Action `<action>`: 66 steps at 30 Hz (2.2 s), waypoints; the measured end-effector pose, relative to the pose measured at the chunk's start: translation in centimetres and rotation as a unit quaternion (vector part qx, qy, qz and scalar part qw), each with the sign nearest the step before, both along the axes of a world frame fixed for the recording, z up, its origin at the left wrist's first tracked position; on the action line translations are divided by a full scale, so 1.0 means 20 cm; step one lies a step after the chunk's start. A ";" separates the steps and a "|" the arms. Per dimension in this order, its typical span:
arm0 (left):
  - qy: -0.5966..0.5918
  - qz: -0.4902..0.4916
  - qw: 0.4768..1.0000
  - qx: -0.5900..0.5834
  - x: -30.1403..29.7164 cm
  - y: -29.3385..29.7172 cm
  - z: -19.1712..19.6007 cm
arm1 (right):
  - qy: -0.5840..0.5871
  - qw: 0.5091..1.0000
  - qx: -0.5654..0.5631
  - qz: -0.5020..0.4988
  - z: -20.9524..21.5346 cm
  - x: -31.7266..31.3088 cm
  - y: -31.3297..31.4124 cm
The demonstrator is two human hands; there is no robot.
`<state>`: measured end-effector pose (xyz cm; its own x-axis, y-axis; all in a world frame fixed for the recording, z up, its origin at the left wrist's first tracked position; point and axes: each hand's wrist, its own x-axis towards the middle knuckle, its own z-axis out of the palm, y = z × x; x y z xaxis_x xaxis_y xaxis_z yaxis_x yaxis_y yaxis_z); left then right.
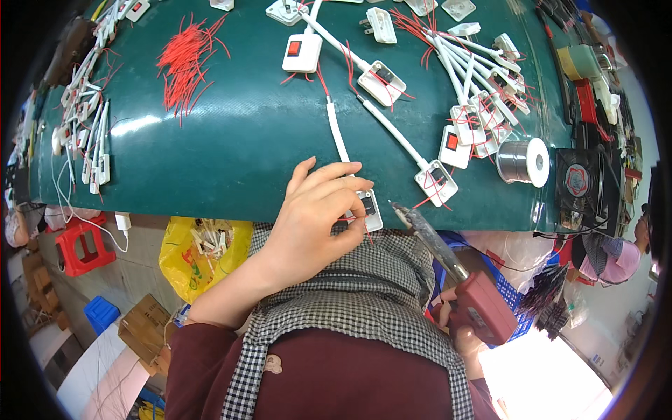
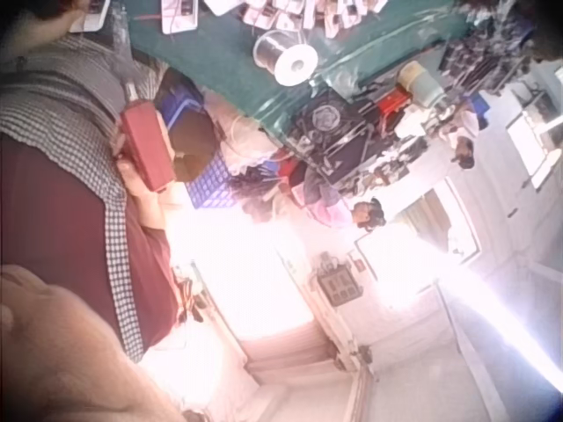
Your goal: The person solders wires onto small electrical switch components at a workbench. This is done using a soldering iron and solder wire.
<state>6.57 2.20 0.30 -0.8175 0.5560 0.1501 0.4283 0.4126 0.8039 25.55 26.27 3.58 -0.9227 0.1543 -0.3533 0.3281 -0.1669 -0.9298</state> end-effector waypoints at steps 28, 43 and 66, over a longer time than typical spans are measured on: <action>0.144 -0.199 0.947 -0.205 -0.83 0.24 0.10 | 0.164 0.967 0.094 -0.171 -0.13 0.07 0.01; 0.220 -0.181 0.939 -0.194 -0.21 -0.16 0.12 | 0.182 0.966 0.090 -0.162 -0.15 0.03 0.00; -0.177 0.204 0.945 0.187 -0.02 -0.10 -0.08 | 0.033 0.996 0.080 -0.014 0.04 -0.11 -0.10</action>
<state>6.27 0.13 -1.26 -0.9879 0.1469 -0.0489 -0.0275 0.1447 0.9891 23.32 24.31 4.42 -0.9378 0.2294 -0.2605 0.2623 -0.0230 -0.9647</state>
